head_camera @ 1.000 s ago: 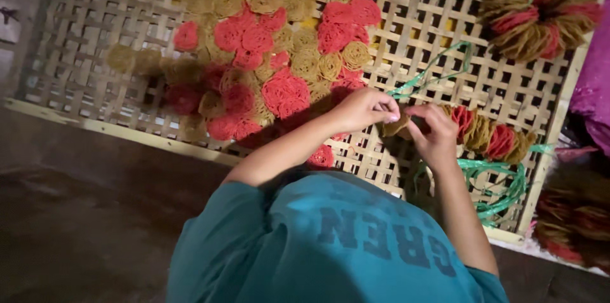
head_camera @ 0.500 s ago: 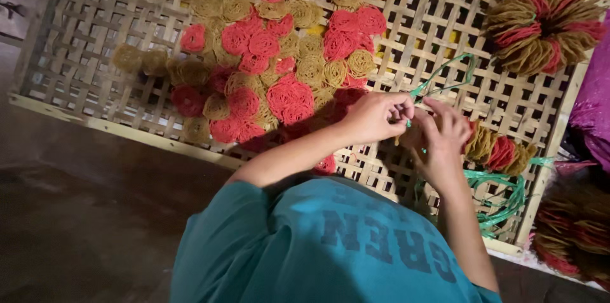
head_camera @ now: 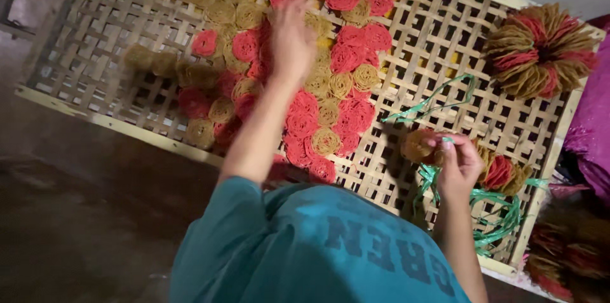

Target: The person repeatedly picks up small red and brown paper rosettes from a wooden lattice tray and threads them onto a green string. They continue adding rosettes one by one to form a decorative garland.

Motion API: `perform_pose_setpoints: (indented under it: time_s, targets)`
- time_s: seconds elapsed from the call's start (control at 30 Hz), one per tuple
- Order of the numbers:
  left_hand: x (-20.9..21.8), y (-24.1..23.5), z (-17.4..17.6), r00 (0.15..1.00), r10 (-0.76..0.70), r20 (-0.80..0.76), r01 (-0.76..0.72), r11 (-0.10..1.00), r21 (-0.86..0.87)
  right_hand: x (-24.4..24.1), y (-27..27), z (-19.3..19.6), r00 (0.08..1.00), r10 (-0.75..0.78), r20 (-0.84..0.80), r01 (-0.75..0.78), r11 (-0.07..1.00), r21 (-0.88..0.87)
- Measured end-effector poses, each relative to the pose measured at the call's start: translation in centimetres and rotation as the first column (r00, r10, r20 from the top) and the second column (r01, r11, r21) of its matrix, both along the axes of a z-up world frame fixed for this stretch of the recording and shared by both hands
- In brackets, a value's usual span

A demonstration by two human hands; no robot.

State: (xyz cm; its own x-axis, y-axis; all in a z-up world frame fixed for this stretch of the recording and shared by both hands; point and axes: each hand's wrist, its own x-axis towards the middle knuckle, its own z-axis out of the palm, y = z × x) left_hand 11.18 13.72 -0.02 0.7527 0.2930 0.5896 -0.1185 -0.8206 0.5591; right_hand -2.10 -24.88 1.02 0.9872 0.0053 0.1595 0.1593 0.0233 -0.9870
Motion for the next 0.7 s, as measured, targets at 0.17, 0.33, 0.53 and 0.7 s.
perform_pose_setpoints:
  time_s: [0.17, 0.33, 0.53, 0.7]
  targets:
    - [3.3, 13.5, -6.0, 0.92, 0.391, 0.015, -0.339, 0.779, 0.527, 0.7, 1.2, 0.3, 0.998, 0.06, 0.024, -0.059, 0.998, -0.016]
    - [1.5, 14.2, -7.3, 0.974, 0.224, -0.041, -0.2, 0.929, 0.31, 0.6, 2.4, 1.5, 0.998, 0.015, 0.066, 0.001, 0.974, -0.227]
    - [-3.1, 2.6, -5.5, 0.942, -0.304, -0.139, 0.093, 0.637, -0.765, 0.7, 3.4, 1.5, 0.991, -0.115, 0.066, 0.13, 0.94, -0.316]
    - [-8.2, -9.2, -3.6, 0.743, -0.648, -0.166, 0.103, 0.356, -0.929, -0.4, 4.8, 2.0, 0.982, -0.125, -0.141, 0.052, 0.897, -0.438]
